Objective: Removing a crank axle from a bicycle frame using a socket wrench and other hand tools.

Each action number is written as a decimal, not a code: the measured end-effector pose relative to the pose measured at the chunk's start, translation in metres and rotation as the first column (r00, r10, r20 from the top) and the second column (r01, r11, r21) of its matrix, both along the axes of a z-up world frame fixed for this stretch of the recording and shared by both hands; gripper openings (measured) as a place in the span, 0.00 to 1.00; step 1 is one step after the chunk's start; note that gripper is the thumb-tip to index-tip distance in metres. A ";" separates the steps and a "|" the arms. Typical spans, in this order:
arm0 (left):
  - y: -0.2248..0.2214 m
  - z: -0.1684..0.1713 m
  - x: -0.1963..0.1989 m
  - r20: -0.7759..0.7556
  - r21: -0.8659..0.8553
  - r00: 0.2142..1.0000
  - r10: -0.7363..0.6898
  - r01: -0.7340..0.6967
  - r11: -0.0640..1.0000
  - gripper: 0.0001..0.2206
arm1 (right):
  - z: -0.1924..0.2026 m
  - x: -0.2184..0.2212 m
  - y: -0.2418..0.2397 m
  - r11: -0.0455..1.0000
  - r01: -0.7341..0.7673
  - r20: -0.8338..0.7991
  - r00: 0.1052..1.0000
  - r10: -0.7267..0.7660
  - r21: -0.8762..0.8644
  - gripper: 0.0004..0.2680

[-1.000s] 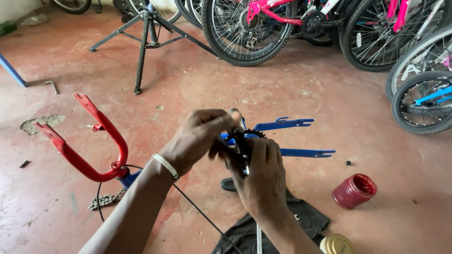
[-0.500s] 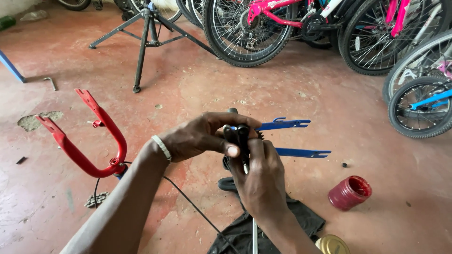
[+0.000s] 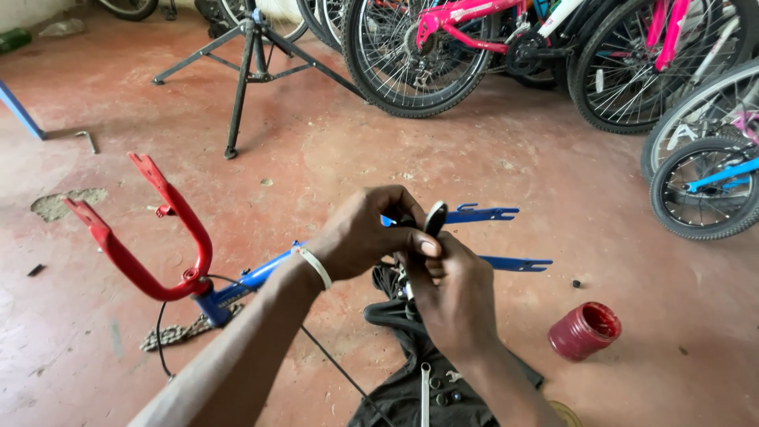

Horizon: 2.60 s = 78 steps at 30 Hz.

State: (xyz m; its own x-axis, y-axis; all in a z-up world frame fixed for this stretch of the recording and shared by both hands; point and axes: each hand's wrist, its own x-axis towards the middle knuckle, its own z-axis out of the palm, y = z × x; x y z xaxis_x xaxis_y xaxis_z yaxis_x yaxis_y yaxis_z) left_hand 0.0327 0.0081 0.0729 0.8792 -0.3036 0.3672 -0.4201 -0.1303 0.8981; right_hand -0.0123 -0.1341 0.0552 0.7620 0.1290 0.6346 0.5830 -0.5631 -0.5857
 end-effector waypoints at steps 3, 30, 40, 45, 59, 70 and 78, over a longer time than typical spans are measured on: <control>-0.010 0.008 -0.001 -0.080 -0.110 0.992 -0.092 0.083 0.990 0.09 | 0.011 0.002 -0.011 0.995 0.070 -0.155 0.986 -0.058 0.073 0.12; -0.018 -0.004 -0.019 0.038 0.156 0.991 0.132 -0.136 0.978 0.12 | 0.065 0.042 -0.049 0.351 0.247 0.416 0.706 0.573 -0.903 0.21; -0.019 -0.002 -0.028 0.181 0.065 0.970 0.164 -0.178 0.982 0.13 | 0.072 0.027 -0.039 0.459 0.099 0.318 0.845 0.431 -0.883 0.20; -0.018 0.000 -0.027 0.304 0.105 0.914 0.269 -0.313 0.944 0.08 | 0.075 0.015 -0.023 0.459 0.086 0.281 0.883 0.376 -0.884 0.21; -0.013 -0.014 -0.015 0.169 0.536 0.721 0.672 -0.639 0.552 0.20 | 0.097 0.024 0.020 -0.142 0.429 0.319 0.820 0.475 -0.892 0.06; 0.001 -0.004 -0.026 -0.014 0.585 0.849 0.528 -0.422 0.693 0.20 | 0.093 0.051 -0.033 0.243 -0.101 0.009 0.909 0.417 -0.965 0.10; 0.012 0.005 -0.035 -0.031 0.461 0.919 0.393 -0.336 0.822 0.21 | 0.088 0.033 -0.063 0.469 -0.189 -0.122 0.978 0.170 -0.862 0.12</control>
